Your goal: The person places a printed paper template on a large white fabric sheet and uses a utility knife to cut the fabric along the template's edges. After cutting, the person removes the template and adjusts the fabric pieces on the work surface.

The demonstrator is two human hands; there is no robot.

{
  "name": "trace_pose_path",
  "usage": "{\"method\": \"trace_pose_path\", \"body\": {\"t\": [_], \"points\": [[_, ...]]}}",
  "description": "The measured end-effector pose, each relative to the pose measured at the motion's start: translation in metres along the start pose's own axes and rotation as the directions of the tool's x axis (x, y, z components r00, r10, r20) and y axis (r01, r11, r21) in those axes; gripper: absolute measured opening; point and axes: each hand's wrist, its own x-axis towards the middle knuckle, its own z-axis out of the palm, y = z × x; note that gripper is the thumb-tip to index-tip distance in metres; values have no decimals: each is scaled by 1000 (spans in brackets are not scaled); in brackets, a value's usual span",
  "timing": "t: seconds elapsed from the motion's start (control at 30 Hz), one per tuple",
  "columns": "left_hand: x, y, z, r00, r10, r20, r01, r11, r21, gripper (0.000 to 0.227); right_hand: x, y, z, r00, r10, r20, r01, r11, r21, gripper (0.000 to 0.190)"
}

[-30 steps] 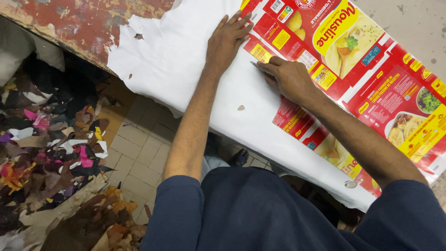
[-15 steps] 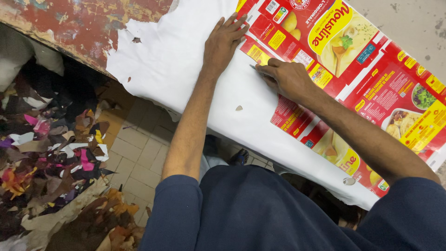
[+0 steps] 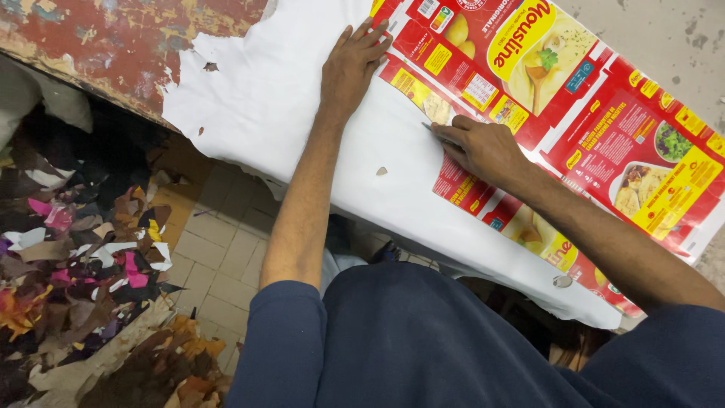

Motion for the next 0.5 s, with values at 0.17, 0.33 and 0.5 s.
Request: {"method": "trace_pose_path", "body": {"t": [0.17, 0.33, 0.5], "points": [[1, 0, 1, 1000, 5, -14, -5, 1000, -10, 28, -18, -4, 3, 998, 65, 14, -65, 998, 12, 41], [0, -2, 2, 1000, 24, -3, -24, 1000, -4, 29, -38, -15, 13, 990, 141, -7, -141, 990, 25, 38], [4, 4, -4, 1000, 12, -2, -12, 1000, 4, 29, -49, -36, 21, 959, 276, -67, -267, 957, 114, 33]]}}
